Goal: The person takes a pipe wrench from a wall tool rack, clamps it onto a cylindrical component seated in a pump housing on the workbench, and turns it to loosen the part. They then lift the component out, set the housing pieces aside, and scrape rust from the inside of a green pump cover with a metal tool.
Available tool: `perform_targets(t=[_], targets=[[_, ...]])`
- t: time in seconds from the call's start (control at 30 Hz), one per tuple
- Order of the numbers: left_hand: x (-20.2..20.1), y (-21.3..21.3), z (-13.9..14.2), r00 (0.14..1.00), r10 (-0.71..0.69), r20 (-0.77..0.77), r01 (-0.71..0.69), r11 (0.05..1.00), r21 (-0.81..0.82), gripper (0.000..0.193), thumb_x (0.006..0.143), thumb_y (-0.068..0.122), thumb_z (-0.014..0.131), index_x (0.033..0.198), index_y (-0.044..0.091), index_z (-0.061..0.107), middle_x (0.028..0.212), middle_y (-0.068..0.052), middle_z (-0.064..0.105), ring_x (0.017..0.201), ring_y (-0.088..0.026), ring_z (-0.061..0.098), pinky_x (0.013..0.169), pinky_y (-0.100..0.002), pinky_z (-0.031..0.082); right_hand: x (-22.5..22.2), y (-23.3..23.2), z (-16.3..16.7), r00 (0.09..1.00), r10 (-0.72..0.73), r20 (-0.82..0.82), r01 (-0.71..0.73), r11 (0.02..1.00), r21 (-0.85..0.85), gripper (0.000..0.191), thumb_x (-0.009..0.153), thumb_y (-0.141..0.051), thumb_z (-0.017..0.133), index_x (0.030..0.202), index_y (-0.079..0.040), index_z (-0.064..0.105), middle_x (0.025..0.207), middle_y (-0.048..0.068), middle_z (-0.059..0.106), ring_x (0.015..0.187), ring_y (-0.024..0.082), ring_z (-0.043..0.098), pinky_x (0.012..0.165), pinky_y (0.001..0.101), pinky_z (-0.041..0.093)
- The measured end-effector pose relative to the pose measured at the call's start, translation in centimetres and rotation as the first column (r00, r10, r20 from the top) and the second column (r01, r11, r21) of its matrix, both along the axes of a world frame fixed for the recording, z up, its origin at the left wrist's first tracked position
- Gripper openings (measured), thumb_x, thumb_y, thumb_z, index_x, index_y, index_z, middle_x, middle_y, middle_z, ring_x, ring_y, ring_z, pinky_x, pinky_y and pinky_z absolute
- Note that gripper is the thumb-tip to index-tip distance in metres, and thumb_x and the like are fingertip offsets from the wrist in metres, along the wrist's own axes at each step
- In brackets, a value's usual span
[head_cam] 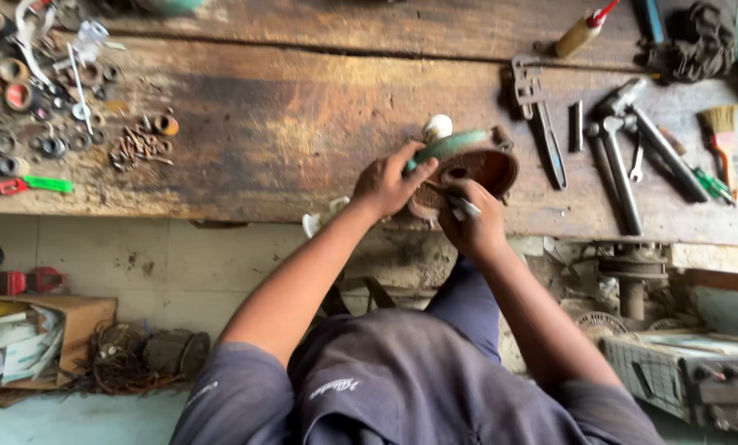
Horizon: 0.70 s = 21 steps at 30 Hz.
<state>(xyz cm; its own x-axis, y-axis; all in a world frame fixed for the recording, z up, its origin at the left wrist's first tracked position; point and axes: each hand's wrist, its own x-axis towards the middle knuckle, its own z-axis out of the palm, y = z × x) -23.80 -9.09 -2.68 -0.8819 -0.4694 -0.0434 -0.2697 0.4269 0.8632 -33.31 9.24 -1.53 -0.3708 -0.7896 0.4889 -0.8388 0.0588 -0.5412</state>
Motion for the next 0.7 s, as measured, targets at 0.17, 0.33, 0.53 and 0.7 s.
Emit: perform_targets(t=[0.17, 0.33, 0.53, 0.7], targets=[[0.0, 0.0, 0.2, 1.000, 0.007, 0.020, -0.007, 1.000, 0.007, 0.067, 0.093, 0.071, 0.048, 0.130, 0.018, 0.065, 0.110, -0.011, 0.077, 0.103, -0.030, 0.074, 0.085, -0.043, 0.056, -0.2, 0.2, -0.3, 1.000, -0.011, 0.028, 0.008, 0.993, 0.116, 0.034, 0.084, -0.005, 0.076, 0.115, -0.005, 0.064, 0.101, 0.017, 0.070, 0.093, 0.040, 0.070, 0.078, 0.0459, 0.057], [-0.1, -0.1, 0.0, 0.999, 0.030, -0.011, -0.030, 0.999, -0.020, 0.065, 0.093, 0.070, 0.051, 0.128, 0.018, 0.066, 0.111, -0.011, 0.076, 0.103, -0.031, 0.073, 0.085, -0.044, 0.056, -0.4, 0.2, -0.8, 0.999, -0.001, 0.033, -0.001, 0.998, 0.065, 0.035, 0.082, -0.004, 0.074, 0.115, -0.003, 0.064, 0.106, 0.018, 0.070, 0.097, 0.039, 0.070, 0.083, 0.0452, 0.058], [-0.1, -0.1, -0.4, 1.000, 0.009, -0.006, -0.009, 0.998, -0.058, 0.072, 0.093, 0.075, 0.046, 0.131, 0.017, 0.064, 0.110, -0.013, 0.076, 0.103, -0.033, 0.073, 0.084, -0.046, 0.056, -0.3, 0.4, -1.5, 0.999, 0.016, 0.040, -0.019, 0.997, 0.074, 0.037, 0.078, -0.003, 0.074, 0.114, -0.004, 0.065, 0.105, 0.019, 0.070, 0.099, 0.041, 0.069, 0.084, 0.0461, 0.057], [-0.1, -0.1, -0.5, 0.998, -0.016, 0.061, 0.017, 1.000, -0.010, 0.076, 0.090, 0.079, 0.041, 0.131, 0.019, 0.064, 0.103, -0.010, 0.078, 0.098, -0.029, 0.076, 0.084, -0.045, 0.057, -0.2, 1.0, -1.7, 0.984, 0.011, 0.177, -0.040, 0.986, 0.159, 0.033, 0.080, -0.003, 0.072, 0.111, -0.007, 0.066, 0.097, 0.017, 0.069, 0.093, 0.038, 0.069, 0.080, 0.0450, 0.057]])
